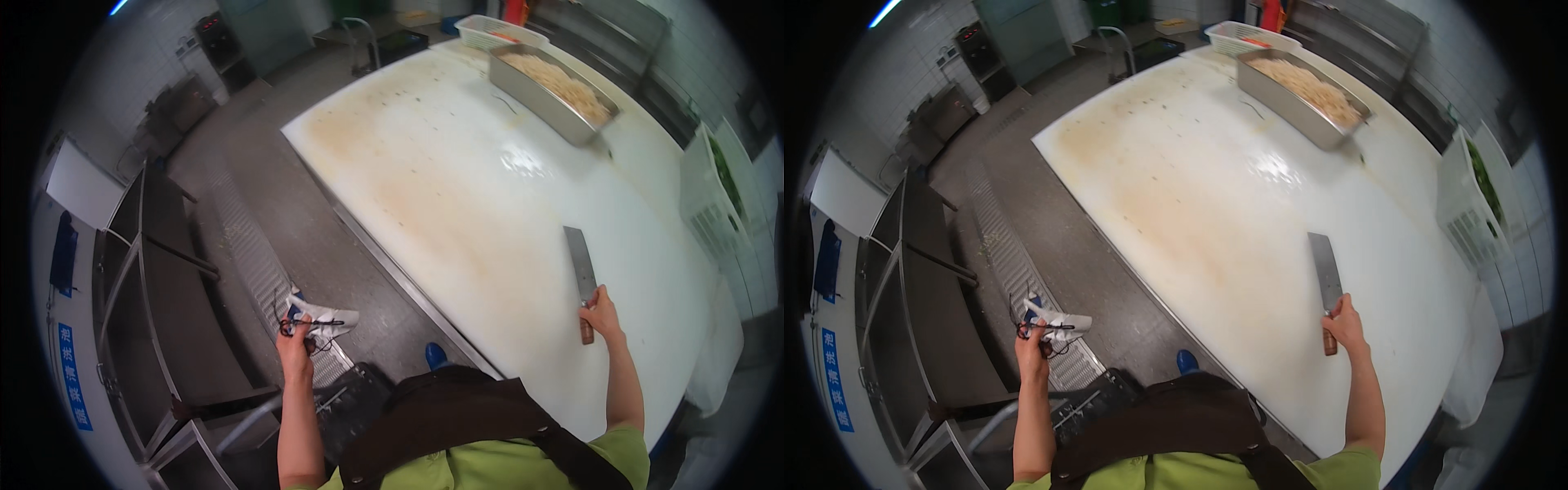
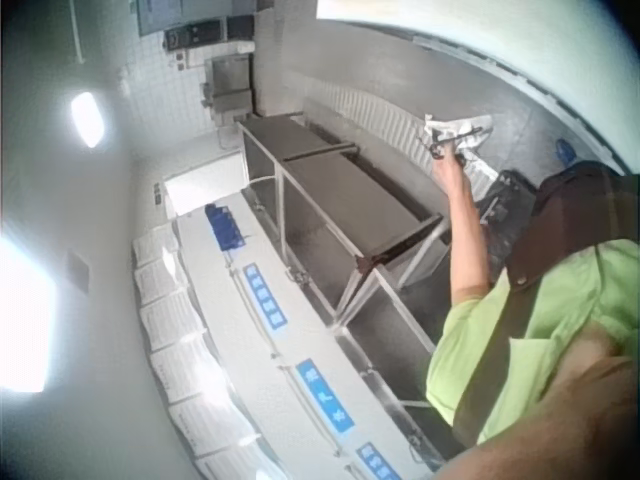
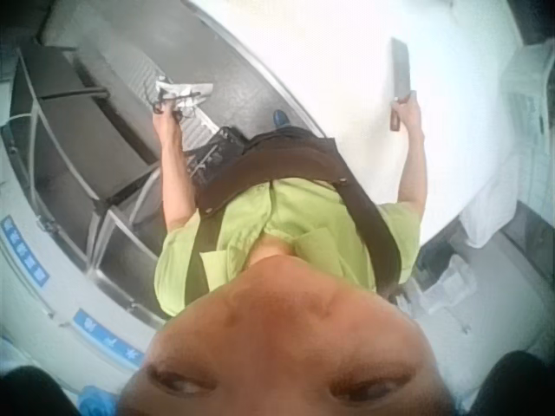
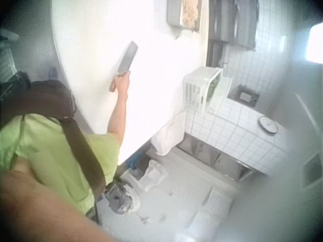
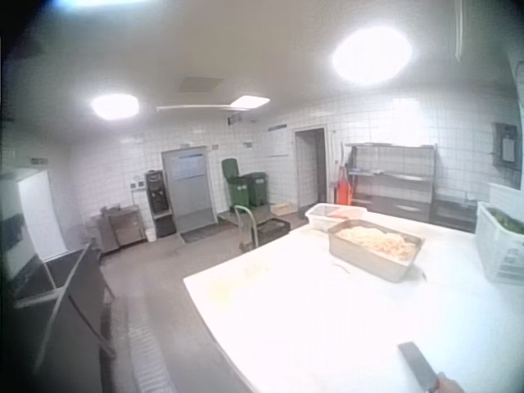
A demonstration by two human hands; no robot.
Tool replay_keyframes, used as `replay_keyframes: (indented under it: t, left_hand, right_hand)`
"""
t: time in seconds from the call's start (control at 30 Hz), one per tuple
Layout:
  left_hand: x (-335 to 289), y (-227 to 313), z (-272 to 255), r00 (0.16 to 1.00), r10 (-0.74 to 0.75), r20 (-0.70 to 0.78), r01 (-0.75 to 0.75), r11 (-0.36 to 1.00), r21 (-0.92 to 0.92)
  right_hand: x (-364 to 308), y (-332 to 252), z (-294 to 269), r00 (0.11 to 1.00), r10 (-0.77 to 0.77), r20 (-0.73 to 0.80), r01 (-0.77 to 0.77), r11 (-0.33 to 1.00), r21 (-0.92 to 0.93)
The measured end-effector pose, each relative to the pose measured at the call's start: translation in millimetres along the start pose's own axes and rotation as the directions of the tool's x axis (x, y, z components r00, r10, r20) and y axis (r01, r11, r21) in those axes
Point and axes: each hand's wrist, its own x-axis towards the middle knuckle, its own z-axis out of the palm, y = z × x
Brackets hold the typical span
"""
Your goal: The person transfers peeled potatoes from a blue bin into a stainless steel machine, then handles a plastic bag of unpeeled potatoes and places it on a cart. The person also moves a tray of eggs to a trash bin and retrieves a strainer from a sink.
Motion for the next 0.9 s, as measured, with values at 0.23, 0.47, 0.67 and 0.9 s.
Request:
replay_keyframes:
  t: [0.23, 0.47, 0.67, 0.9]
  left_hand:
    - [107, 11, -146, 0.849, 0.013, -0.528, -0.042, 0.998, -0.044]
    - [252, 46, -288, 0.704, -0.191, -0.684, -0.053, 0.946, -0.319]
    - [450, 106, -204, 0.896, -0.170, -0.410, -0.001, 0.923, -0.384]
    - [680, 177, -100, 0.988, -0.126, -0.091, 0.084, 0.925, -0.370]
  right_hand:
    - [183, -197, 102, 0.995, -0.100, -0.015, 0.099, 0.994, -0.052]
    - [284, -344, 151, 0.982, 0.076, 0.171, -0.045, 0.983, -0.179]
    - [377, -370, 197, 0.959, 0.004, -0.283, -0.069, 0.973, -0.219]
    - [471, -481, 287, 0.862, 0.113, -0.494, -0.169, 0.983, -0.071]
